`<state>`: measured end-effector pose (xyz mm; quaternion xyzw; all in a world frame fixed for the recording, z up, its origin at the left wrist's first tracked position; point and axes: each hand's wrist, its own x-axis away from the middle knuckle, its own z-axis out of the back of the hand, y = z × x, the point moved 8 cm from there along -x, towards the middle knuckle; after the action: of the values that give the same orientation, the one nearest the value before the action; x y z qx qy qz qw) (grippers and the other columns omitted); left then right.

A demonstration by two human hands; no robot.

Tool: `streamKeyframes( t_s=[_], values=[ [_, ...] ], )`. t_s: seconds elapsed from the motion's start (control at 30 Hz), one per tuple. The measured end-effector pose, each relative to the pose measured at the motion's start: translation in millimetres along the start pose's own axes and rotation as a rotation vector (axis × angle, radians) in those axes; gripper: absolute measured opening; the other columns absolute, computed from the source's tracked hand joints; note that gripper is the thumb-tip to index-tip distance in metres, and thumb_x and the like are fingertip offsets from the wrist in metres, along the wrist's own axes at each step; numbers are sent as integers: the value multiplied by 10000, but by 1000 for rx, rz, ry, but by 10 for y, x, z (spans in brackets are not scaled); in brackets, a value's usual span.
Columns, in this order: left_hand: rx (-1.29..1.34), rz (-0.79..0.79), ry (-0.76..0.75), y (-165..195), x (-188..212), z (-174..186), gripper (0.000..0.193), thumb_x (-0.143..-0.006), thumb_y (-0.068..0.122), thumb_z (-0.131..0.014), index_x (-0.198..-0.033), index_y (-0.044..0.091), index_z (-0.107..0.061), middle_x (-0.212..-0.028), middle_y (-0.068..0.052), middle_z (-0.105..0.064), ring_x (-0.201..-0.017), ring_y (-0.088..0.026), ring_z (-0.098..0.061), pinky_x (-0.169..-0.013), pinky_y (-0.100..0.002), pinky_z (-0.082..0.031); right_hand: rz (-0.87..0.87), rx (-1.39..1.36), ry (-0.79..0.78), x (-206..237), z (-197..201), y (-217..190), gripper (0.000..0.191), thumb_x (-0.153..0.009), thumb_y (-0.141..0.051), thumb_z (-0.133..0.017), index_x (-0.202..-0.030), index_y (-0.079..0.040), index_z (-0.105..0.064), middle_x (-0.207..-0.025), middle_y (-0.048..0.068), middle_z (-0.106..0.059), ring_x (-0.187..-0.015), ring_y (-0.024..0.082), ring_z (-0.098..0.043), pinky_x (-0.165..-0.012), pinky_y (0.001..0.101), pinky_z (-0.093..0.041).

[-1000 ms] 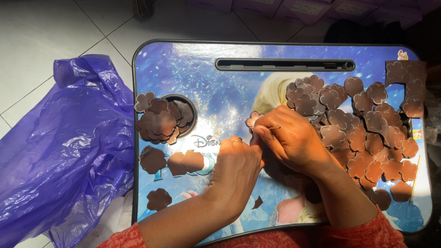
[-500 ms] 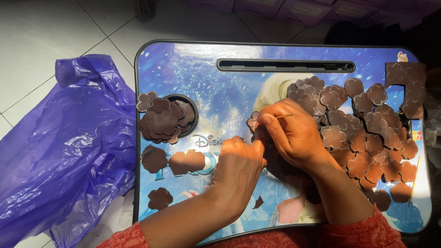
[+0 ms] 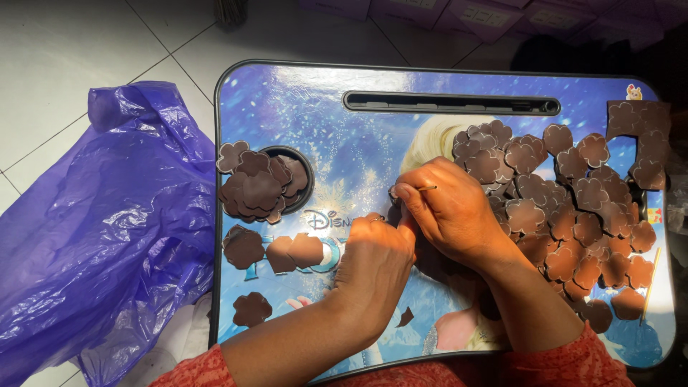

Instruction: The person sits with a lap desk covered in small flower-shaped die-cut pieces and uses a thin stick to trim and clean the edges of each piece one at a time, setting finished pieces back on the desk. They occasionally gather and reposition the pile of pieces while continuing to trim.

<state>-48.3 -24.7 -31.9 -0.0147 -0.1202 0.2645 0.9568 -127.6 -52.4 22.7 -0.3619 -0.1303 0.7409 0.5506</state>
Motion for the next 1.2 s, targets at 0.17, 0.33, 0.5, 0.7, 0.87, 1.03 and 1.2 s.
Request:
streamKeyframes(
  t_s=[0.17, 0.33, 0.5, 0.7, 0.87, 1.03, 1.2],
  values=[
    [35, 30, 29, -30, -9, 44, 383, -965, 521, -558, -956, 143, -617, -682, 13, -612, -755, -180, -606, -658, -314, -427, -41, -7, 38, 11, 65, 43, 56, -1026, -78, -641, -981, -54, -664, -900, 75, -676, -813, 271, -614, -749, 367, -496],
    [-80, -9, 43, -11, -8, 93, 418, -983, 513, -545, -979, 111, -660, -866, 2, -574, -906, -179, -554, -708, -310, -417, -68, -39, 47, 29, 100, 84, 75, -1047, -99, -619, -1007, -46, -653, -929, 75, -694, -829, 272, -622, -767, 366, -499],
    [-177, 25, 147, -29, 3, 206, 560, -925, 559, -528, -1147, 73, -693, -1052, -45, -552, -1009, -191, -528, -720, -288, -408, -73, -28, 26, 29, 71, 116, 83, -1042, -114, -624, -1021, -44, -664, -924, 79, -691, -836, 273, -629, -769, 363, -504],
    [-176, 28, 121, -37, -7, 187, 629, -927, 567, -519, -1242, 40, -656, -1106, -68, -559, -967, -196, -542, -740, -290, -423, -76, -22, 24, 40, 82, 123, 87, -1052, -116, -618, -1011, -50, -656, -944, 62, -710, -852, 263, -633, -789, 360, -510],
    [-165, 21, 84, -49, -11, 168, 659, -951, 574, -497, -1277, 14, -618, -1205, -107, -557, -921, -180, -551, -694, -270, -434, -95, 8, 44, 33, 72, 145, 90, -1041, -117, -634, -997, -47, -671, -914, 74, -689, -836, 273, -625, -767, 367, -503],
    [-218, 46, 121, -88, 2, 246, 778, -923, 593, -491, -1396, -24, -531, -1322, -123, -530, -896, -148, -538, -698, -238, -435, -101, 47, 119, 53, 162, 194, 100, -1057, -112, -636, -995, -40, -665, -921, 83, -685, -819, 281, -619, -740, 369, -498],
    [-246, 5, 118, -88, 24, 270, 805, -928, 608, -470, -1406, -39, -485, -1508, -137, -462, -950, -165, -527, -722, -264, -441, -115, 61, 125, 80, 186, 249, 101, -1062, -107, -629, -996, -40, -667, -917, 81, -691, -810, 279, -623, -739, 371, -504]
  ],
)
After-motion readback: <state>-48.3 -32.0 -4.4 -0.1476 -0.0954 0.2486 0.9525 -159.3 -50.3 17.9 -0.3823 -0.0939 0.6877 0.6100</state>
